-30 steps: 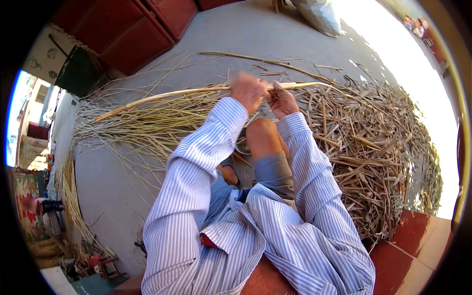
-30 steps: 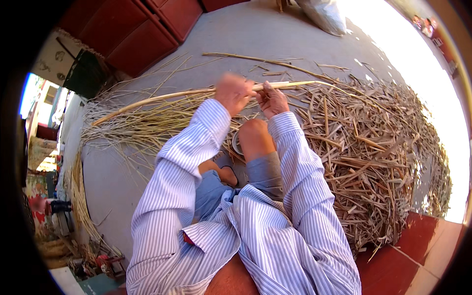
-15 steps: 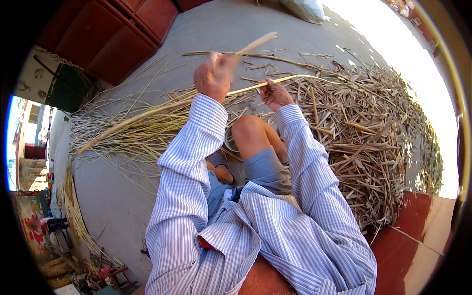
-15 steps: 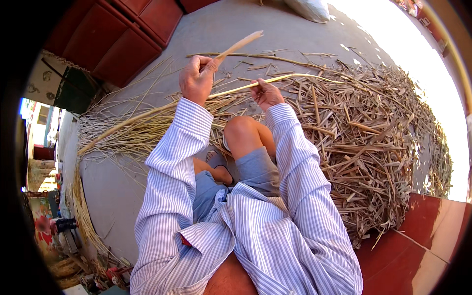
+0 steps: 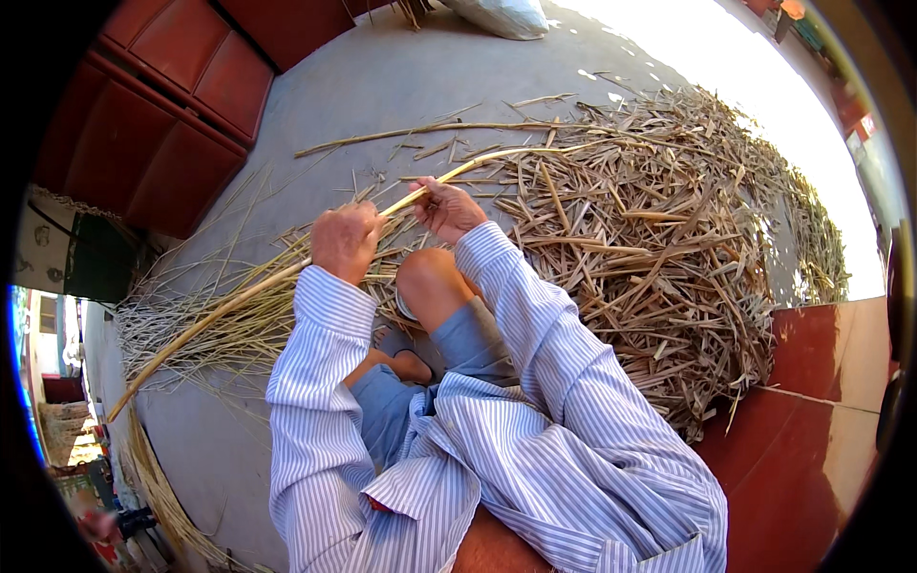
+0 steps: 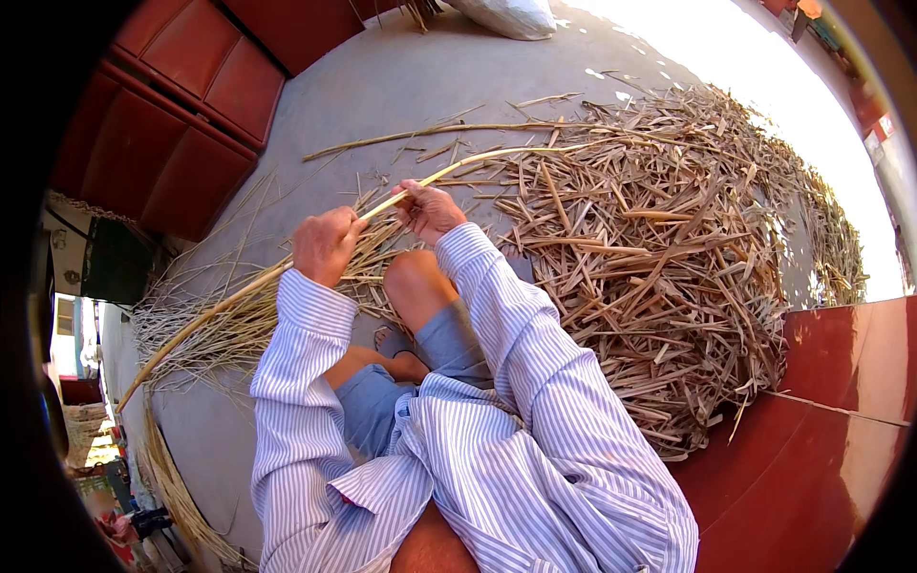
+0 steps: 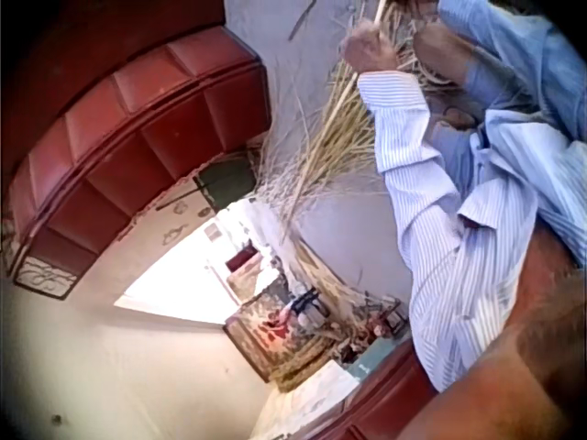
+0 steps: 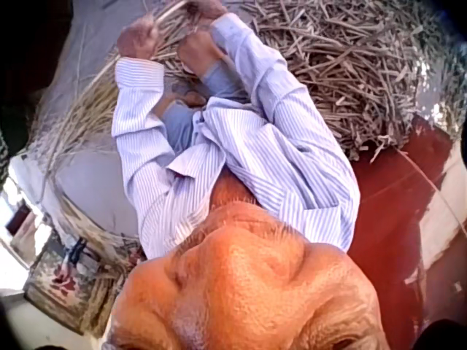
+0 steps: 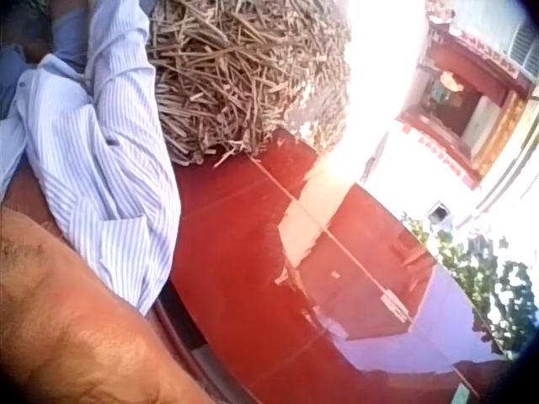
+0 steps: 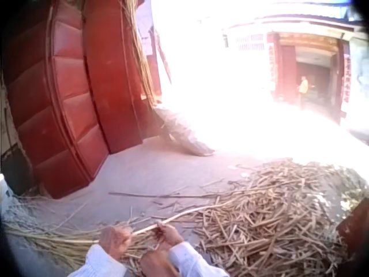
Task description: The person sits on the floor and processes long, dried plant stalks by hand. They repeatedly strip the outer layers from the stalks, separating the usable inner fibers from the waste material, which is discarded onto a growing pile.
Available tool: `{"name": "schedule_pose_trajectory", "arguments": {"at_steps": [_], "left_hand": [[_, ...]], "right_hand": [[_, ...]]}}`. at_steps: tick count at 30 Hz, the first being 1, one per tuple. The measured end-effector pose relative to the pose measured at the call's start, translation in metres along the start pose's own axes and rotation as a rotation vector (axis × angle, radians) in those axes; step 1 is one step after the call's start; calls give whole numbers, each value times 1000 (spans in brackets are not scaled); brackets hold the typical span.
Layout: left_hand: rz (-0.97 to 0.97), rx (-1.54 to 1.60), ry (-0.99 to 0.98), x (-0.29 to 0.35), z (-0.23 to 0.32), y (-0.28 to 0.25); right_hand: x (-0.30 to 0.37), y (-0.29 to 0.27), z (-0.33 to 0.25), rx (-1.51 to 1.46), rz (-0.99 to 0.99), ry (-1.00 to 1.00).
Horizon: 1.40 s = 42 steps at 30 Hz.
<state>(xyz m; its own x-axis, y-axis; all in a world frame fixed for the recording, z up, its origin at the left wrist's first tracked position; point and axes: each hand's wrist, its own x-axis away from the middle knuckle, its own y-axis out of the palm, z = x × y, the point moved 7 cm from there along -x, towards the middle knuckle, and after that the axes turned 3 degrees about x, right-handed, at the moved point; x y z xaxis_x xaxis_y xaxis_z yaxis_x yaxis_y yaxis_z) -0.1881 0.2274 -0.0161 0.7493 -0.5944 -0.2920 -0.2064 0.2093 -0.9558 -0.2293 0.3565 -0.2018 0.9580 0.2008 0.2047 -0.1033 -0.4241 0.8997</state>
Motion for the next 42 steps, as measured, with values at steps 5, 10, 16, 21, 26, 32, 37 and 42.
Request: {"name": "schedule_pose_trajectory", "arguments": {"at_steps": [5, 10, 16, 21, 26, 32, 37, 42], "left_hand": [[-22, 184, -172, 41, -36, -50], [24, 143, -118, 32, -14, -31], [151, 166, -62, 19, 8, 8], [180, 43, 105, 37, 13, -6], [144, 81, 4, 89, -41, -77], [131, 172, -107, 89, -54, -95], [74, 141, -10, 49, -12, -27], [72, 97, 10, 40, -7, -28]], "right_hand": [[-4, -62, -69, -173, 251, -157], [-6, -23, -31, 9, 59, -57], [27, 7, 2, 24, 153, -110], [23, -22, -13, 5, 371, -119], [15, -111, -97, -1, 517, -118], [16, -72, -66, 69, 405, -84], [35, -2, -7, 13, 218, -98], [43, -20, -22, 176, 202, -93]]}}
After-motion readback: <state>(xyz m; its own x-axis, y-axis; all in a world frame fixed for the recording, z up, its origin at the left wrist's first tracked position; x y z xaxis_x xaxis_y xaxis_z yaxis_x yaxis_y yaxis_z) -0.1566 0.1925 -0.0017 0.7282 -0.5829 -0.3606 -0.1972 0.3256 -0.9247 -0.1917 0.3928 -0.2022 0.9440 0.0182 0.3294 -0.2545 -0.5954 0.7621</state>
